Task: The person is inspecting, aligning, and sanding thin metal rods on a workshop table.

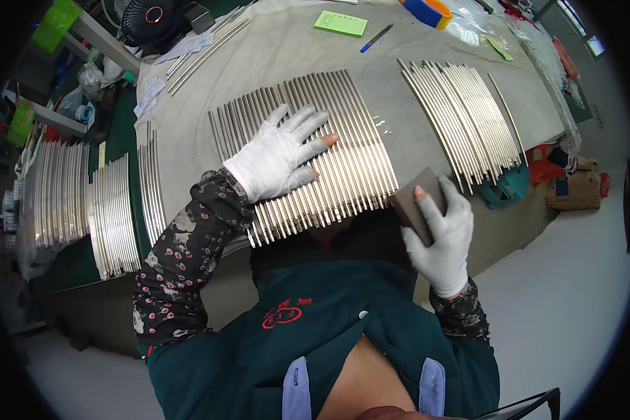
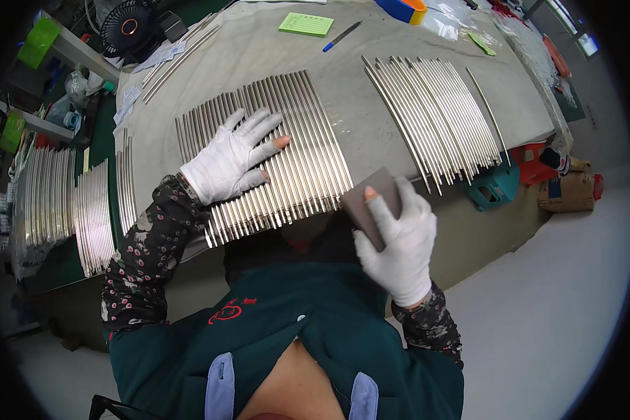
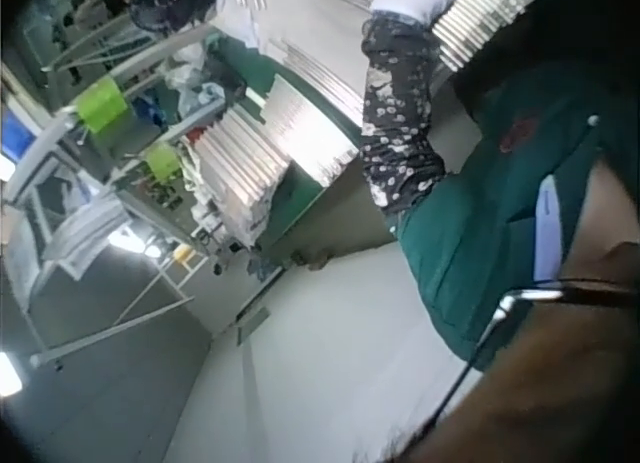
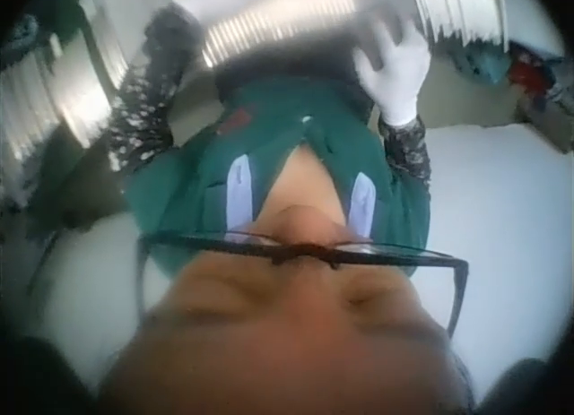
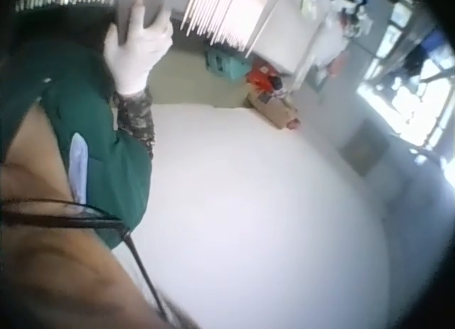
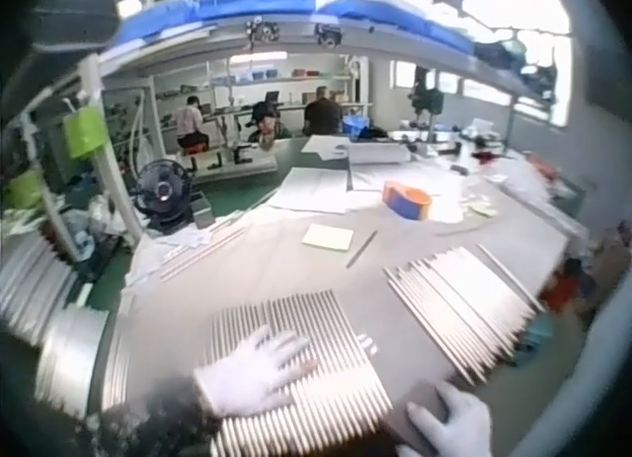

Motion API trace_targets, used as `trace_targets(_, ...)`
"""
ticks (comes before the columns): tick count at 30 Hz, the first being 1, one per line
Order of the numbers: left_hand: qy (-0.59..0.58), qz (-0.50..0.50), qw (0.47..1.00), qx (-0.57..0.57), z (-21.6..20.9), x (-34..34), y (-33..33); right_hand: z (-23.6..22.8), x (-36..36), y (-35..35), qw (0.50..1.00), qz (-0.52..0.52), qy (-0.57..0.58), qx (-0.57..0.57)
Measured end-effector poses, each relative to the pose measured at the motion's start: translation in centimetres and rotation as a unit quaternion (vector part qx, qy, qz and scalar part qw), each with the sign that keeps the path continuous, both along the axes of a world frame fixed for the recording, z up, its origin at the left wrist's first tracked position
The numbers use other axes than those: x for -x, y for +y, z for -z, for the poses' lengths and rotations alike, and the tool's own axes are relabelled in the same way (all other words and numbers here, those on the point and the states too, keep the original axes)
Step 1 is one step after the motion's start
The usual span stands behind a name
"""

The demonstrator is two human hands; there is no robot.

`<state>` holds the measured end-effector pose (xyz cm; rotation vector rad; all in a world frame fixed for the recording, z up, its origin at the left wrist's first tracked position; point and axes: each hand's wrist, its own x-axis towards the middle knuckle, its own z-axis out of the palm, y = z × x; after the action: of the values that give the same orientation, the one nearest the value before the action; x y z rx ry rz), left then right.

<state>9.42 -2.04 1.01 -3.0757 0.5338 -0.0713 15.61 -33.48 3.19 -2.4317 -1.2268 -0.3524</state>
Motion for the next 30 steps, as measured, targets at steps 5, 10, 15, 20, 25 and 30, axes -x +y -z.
trace_targets(5,-0.027,-0.015,0.999,0.04,-0.1,-1.1,-1.4,0.2,3.0,3.8,0.978,-0.206,0.039,0.011)
trace_targets(10,-0.034,-0.011,0.999,0.037,0.3,-1.6,-1.6,-1.0,1.2,3.4,0.997,-0.063,-0.036,0.018)
trace_targets(15,-0.03,-0.014,0.999,0.041,0.4,-2.1,-1.9,-0.5,1.7,4.6,0.993,-0.097,-0.023,0.056)
trace_targets(20,-0.033,-0.014,0.998,0.044,0.4,-2.4,-2.2,-1.3,3.3,5.8,0.971,-0.233,0.052,0.013)
trace_targets(25,-0.028,-0.016,0.998,0.051,0.2,-2.7,-2.4,-0.7,0.5,4.8,0.996,-0.014,-0.069,0.053)
trace_targets(30,-0.03,-0.021,0.998,0.051,0.7,-3.0,-2.6,-0.7,3.6,6.2,0.966,-0.25,0.06,0.026)
